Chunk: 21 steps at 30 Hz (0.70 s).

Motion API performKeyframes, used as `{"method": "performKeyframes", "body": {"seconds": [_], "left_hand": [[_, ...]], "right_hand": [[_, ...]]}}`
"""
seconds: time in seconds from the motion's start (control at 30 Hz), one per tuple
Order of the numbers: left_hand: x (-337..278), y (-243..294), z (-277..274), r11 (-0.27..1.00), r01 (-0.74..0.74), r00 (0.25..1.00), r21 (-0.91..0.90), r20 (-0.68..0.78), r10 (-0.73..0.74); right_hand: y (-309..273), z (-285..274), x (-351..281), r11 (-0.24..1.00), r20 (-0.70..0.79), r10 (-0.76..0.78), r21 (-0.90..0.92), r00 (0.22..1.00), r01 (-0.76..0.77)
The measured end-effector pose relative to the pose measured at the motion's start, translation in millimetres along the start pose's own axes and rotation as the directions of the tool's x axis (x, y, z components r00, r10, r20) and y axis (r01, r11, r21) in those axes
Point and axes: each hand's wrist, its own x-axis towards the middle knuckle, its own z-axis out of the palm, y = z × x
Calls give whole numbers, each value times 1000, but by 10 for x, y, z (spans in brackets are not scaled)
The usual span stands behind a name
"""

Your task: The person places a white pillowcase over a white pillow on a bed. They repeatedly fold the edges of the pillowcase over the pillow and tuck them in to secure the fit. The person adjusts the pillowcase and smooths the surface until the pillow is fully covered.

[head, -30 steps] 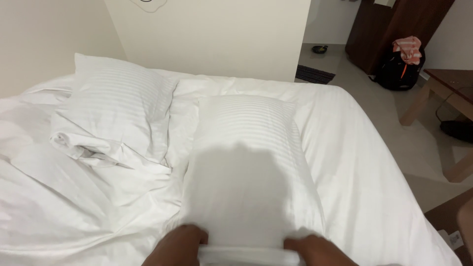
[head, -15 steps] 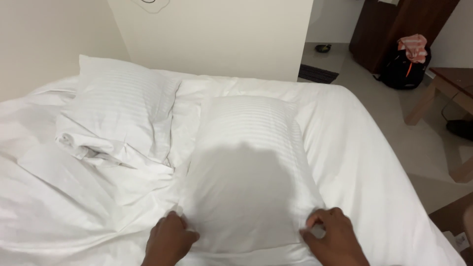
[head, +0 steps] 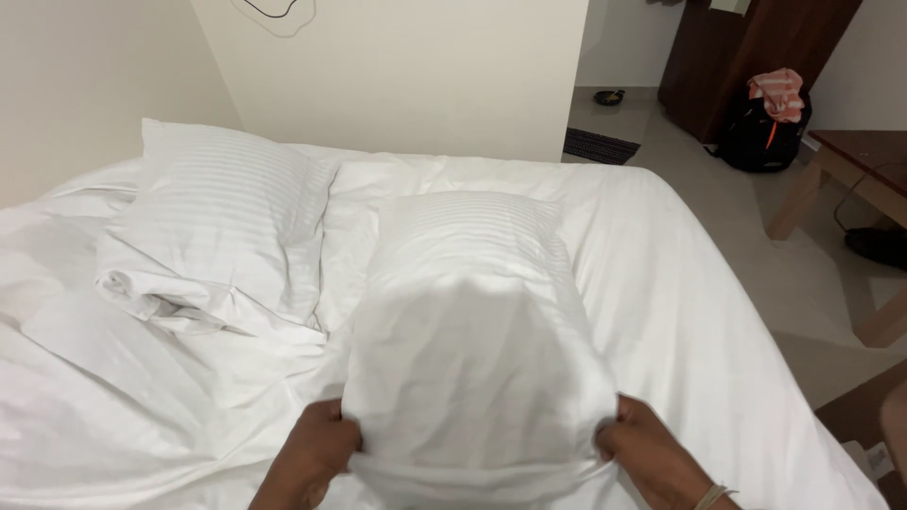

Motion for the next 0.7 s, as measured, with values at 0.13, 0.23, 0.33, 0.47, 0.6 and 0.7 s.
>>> {"method": "performKeyframes", "body": {"seconds": [0.13,0.23,0.33,0.47,0.6,0.7], "left_hand": [[-294,346,-60,767,-108,977,-632,77,201],[-474,507,-85,453,-143,927,-880,41,372],[-168,296,-101,439,-161,916,-884,32,400],[390,-13,3,828,-358,925,-431,-46,376],[350,-60,18,938,-328,925,115,-160,343],[477,-145,-34,939,-214,906,267,-305,294]], "right_hand": [[-292,42,-113,917,-59,-160,361,985,170],[-353,-125,7,762,-22,-287,600,958,242],[-287,-305,233,770,-39,-288,584,957,256],[-333,-249,164,951,-236,-207,180,950,252],[-244,-209,342,935,-255,-30,334,967,117],[-152,-240,460,935,-270,51,352,961,49]]}}
